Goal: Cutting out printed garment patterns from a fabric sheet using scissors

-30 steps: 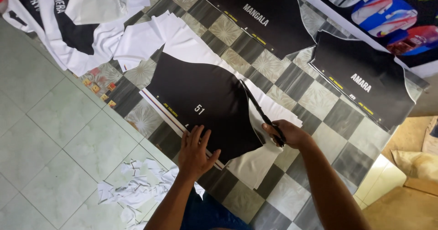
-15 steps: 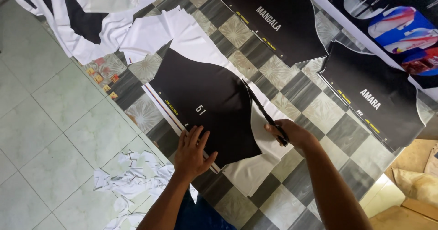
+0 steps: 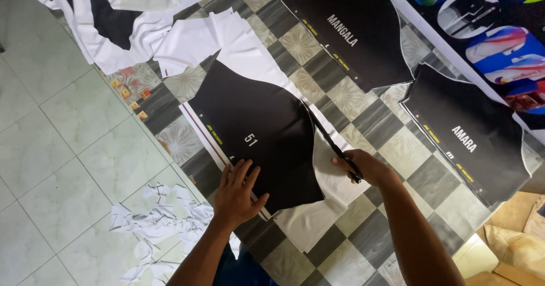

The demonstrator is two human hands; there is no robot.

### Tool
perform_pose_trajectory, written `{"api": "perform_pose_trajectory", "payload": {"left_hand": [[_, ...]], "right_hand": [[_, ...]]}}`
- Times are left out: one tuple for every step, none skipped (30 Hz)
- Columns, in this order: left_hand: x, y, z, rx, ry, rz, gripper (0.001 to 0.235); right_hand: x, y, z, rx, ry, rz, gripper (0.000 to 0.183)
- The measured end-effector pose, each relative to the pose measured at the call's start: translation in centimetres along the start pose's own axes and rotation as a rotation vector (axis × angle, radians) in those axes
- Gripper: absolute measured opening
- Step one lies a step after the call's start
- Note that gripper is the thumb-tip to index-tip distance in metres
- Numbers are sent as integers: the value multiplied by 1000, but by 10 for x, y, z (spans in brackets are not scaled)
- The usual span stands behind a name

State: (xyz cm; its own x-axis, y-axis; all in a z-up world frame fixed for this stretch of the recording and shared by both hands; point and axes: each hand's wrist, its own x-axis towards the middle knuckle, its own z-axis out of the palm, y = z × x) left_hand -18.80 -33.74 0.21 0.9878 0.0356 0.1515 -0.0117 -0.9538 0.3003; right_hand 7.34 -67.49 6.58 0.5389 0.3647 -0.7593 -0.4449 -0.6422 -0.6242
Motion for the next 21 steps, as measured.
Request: {"api": "perform_pose_trajectory", "payload": {"left_hand": [[0,0,1,0,-1,-5,82],[0,-1,1,3,-4,-5,82],[0,-1,2,6,-6,-5,83],[0,-1,1,6,-5,-10,83],[0,0,0,2,23,-3,82],[1,1,0,-2,51,4,81],[1,1,0,0,54,-2,81],[2,1,0,0,64,5,80],[2,1,1,-1,74,14,80],[1,0,2,1,76,11,80],[1,0,3,-3,75,12,80],[1,0,4,-6,75,13,81],[1,-1,5,-6,76,11,81],[1,-2,6,-2,85,22,81],[0,-3,7,2,92,30,81],[1,-3,6,2,92,25,81],[1,-2,5,-8,87,27,81],[2,-2,3,-18,82,28,80],[2,-2,3,-17,82,26,80],[2,-1,2,-4,80,25,81],[3,-1,2,8,80,24,81]], "right_hand": [[-6,-9,2,-3,-3,2,43],[-13,-17,4,-12,4,11,43],[-19,-27,6,-23,13,19,43],[-17,-25,4,-26,9,20,43],[-14,-24,2,-58,-8,4,44],[-12,-23,-1,-90,-26,-13,45],[0,-13,-3,-95,-30,-16,45],[12,-3,-6,-73,-43,-17,45],[24,7,-9,-48,-56,-18,45],[24,4,-9,-51,-59,-21,45],[24,2,-10,-69,-57,-18,43],[24,-1,-11,-87,-55,-15,41],[26,-1,-10,-89,-56,-16,41],[28,-1,-9,-61,-54,-21,39],[29,-1,-7,-34,-54,-24,36],[24,-7,-6,-37,-57,-22,36],[18,-14,-5,-43,-38,-11,39],[13,-20,-4,-50,-19,-1,42],[18,-16,-6,-51,-21,0,42],[22,-12,-8,-63,-34,-1,43],[27,-9,-10,-76,-46,-3,44]]}}
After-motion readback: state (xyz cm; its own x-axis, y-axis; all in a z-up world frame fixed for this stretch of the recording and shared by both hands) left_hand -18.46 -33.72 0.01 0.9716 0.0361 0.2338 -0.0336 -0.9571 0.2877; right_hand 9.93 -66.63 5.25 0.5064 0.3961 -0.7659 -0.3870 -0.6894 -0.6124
